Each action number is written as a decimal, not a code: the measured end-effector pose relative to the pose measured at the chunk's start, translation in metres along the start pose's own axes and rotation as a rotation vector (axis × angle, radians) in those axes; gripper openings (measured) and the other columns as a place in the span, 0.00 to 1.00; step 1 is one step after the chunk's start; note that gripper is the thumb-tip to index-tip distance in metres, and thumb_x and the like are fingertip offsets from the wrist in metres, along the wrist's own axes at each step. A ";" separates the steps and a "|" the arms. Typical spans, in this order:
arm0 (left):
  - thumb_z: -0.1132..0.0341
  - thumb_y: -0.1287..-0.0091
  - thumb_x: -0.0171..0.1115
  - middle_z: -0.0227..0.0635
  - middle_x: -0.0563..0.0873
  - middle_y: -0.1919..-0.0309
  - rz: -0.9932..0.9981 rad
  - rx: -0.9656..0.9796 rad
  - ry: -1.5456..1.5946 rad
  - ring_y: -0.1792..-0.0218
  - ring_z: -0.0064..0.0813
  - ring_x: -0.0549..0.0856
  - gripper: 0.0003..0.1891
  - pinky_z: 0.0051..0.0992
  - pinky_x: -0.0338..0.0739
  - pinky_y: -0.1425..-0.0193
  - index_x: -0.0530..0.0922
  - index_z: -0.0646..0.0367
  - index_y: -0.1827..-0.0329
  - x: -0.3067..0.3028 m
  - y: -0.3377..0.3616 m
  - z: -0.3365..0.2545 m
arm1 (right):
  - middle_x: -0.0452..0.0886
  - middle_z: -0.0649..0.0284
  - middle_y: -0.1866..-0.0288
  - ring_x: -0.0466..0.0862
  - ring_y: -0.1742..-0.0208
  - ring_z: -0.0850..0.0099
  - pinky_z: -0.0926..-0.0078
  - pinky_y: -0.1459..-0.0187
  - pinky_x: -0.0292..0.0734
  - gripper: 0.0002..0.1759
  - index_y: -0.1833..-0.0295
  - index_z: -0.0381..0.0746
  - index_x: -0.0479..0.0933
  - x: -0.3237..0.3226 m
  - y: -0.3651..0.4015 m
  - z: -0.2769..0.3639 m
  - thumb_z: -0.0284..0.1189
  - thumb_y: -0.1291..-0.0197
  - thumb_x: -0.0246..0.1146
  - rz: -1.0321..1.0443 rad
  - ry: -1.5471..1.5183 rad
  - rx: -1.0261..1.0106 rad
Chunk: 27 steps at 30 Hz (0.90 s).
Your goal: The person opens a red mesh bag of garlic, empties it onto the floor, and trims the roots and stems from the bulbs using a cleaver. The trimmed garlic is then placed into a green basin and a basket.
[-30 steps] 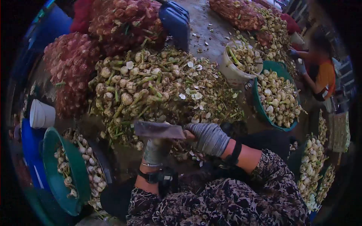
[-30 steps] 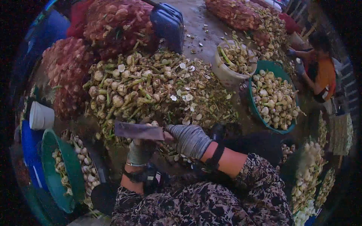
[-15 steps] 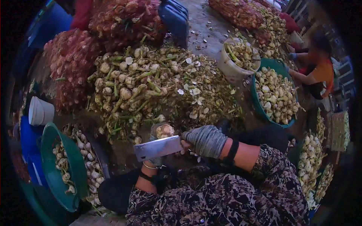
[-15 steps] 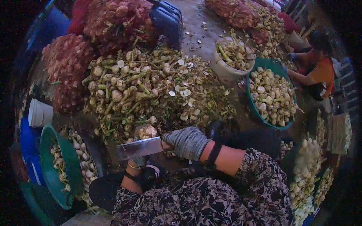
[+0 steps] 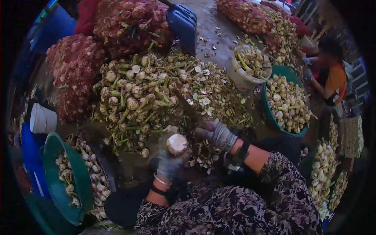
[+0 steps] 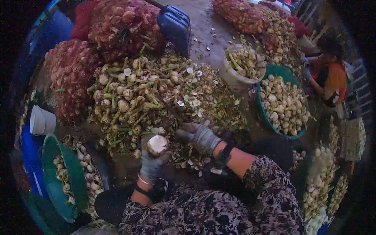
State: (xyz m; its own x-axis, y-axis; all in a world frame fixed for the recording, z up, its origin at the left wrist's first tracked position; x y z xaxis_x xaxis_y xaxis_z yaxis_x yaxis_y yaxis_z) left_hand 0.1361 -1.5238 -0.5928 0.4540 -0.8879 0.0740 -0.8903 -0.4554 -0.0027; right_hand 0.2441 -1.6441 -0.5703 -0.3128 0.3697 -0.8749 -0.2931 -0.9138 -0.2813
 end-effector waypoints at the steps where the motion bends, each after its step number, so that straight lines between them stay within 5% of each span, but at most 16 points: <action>1: 0.60 0.50 0.79 0.38 0.75 0.43 0.052 0.118 -0.090 0.40 0.35 0.75 0.42 0.37 0.72 0.35 0.63 0.58 0.35 0.010 -0.005 -0.001 | 0.84 0.64 0.59 0.81 0.59 0.71 0.70 0.56 0.78 0.19 0.46 0.43 0.78 0.001 -0.007 0.004 0.41 0.37 0.64 0.036 -0.654 0.378; 2: 0.60 0.50 0.80 0.38 0.73 0.39 0.110 0.237 -0.177 0.37 0.34 0.73 0.46 0.36 0.70 0.32 0.60 0.57 0.31 0.020 -0.004 -0.007 | 0.84 0.65 0.59 0.78 0.60 0.80 0.76 0.55 0.76 0.24 0.44 0.40 0.78 0.020 0.003 0.015 0.45 0.39 0.66 0.059 -1.311 0.754; 4: 0.58 0.48 0.78 0.37 0.70 0.37 0.128 0.263 -0.180 0.35 0.36 0.71 0.46 0.36 0.66 0.29 0.59 0.58 0.30 0.031 -0.001 -0.023 | 0.83 0.66 0.57 0.78 0.59 0.80 0.76 0.54 0.76 0.25 0.44 0.39 0.77 0.013 -0.002 0.020 0.46 0.39 0.67 0.106 -1.235 0.741; 7: 0.51 0.42 0.73 0.37 0.69 0.35 -0.129 -0.001 0.088 0.33 0.38 0.69 0.42 0.36 0.65 0.28 0.60 0.58 0.30 0.006 0.004 -0.016 | 0.83 0.67 0.56 0.78 0.58 0.80 0.75 0.54 0.76 0.27 0.44 0.39 0.77 0.024 -0.002 0.019 0.46 0.41 0.69 0.110 -1.167 0.671; 9: 0.46 0.37 0.64 0.39 0.71 0.36 0.067 -0.165 0.657 0.36 0.36 0.72 0.37 0.36 0.68 0.31 0.63 0.58 0.32 0.015 0.006 0.000 | 0.83 0.68 0.56 0.79 0.58 0.79 0.75 0.54 0.76 0.27 0.44 0.39 0.77 0.026 -0.002 0.018 0.45 0.42 0.70 0.063 -1.176 0.610; 13: 0.44 0.34 0.59 0.39 0.76 0.40 0.205 -0.461 0.686 0.41 0.33 0.76 0.31 0.34 0.73 0.37 0.71 0.59 0.38 0.025 0.014 0.044 | 0.83 0.58 0.56 0.83 0.55 0.62 0.66 0.52 0.76 0.23 0.47 0.42 0.76 0.013 -0.006 0.027 0.42 0.44 0.70 0.172 -0.707 0.419; 15: 0.65 0.28 0.53 0.38 0.82 0.48 0.244 -0.203 0.101 0.47 0.30 0.81 0.11 0.31 0.76 0.43 0.75 0.60 0.48 0.009 0.010 0.037 | 0.82 0.55 0.59 0.83 0.56 0.56 0.64 0.53 0.77 0.22 0.49 0.43 0.76 -0.007 -0.014 0.042 0.41 0.45 0.71 0.231 -0.593 0.353; 19: 0.53 0.31 0.61 0.32 0.87 0.56 0.349 0.013 -0.202 0.58 0.28 0.83 0.17 0.31 0.77 0.51 0.82 0.59 0.52 0.017 0.014 0.001 | 0.81 0.52 0.64 0.82 0.58 0.50 0.60 0.56 0.76 0.17 0.52 0.43 0.76 -0.025 -0.015 0.053 0.39 0.43 0.67 0.453 -0.325 0.297; 21: 0.62 0.33 0.66 0.30 0.87 0.59 0.039 0.122 -0.430 0.61 0.24 0.83 0.12 0.28 0.77 0.54 0.82 0.59 0.51 -0.017 0.022 0.012 | 0.81 0.51 0.65 0.82 0.58 0.50 0.59 0.57 0.76 0.15 0.53 0.43 0.76 -0.022 -0.013 0.049 0.39 0.41 0.64 0.450 -0.304 0.293; 22: 0.62 0.33 0.66 0.30 0.87 0.59 0.039 0.127 -0.438 0.61 0.24 0.83 0.12 0.28 0.77 0.54 0.82 0.59 0.51 -0.015 0.025 0.008 | 0.82 0.52 0.66 0.82 0.60 0.50 0.59 0.60 0.76 0.12 0.56 0.44 0.76 -0.010 -0.012 0.038 0.37 0.42 0.64 0.414 -0.242 0.279; 24: 0.72 0.36 0.67 0.33 0.86 0.59 -0.032 -0.174 -0.148 0.59 0.22 0.82 0.11 0.26 0.78 0.55 0.82 0.59 0.50 -0.025 0.029 0.032 | 0.82 0.53 0.66 0.82 0.62 0.51 0.59 0.62 0.76 0.09 0.59 0.45 0.77 0.010 -0.013 0.020 0.36 0.43 0.63 0.378 -0.177 0.250; 27: 0.73 0.34 0.61 0.34 0.86 0.59 -0.198 -0.250 0.094 0.60 0.23 0.83 0.10 0.26 0.79 0.56 0.81 0.60 0.50 -0.037 0.049 -0.018 | 0.82 0.55 0.66 0.83 0.62 0.53 0.60 0.60 0.76 0.12 0.57 0.43 0.78 0.047 0.005 -0.030 0.38 0.42 0.62 0.468 -0.103 0.410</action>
State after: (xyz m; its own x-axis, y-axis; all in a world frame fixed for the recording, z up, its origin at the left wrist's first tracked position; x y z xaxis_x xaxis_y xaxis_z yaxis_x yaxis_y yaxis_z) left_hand 0.0748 -1.5120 -0.5780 0.6241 -0.7687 0.1400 -0.7717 -0.5784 0.2647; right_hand 0.2555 -1.6359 -0.6250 -0.5711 -0.0208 -0.8206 -0.4204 -0.8512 0.3142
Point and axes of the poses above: each hand's wrist, its own y-axis away from the middle knuckle, its own x-axis out of the palm, z = x × y, the point moved 10 cm from there along -y, towards the middle knuckle
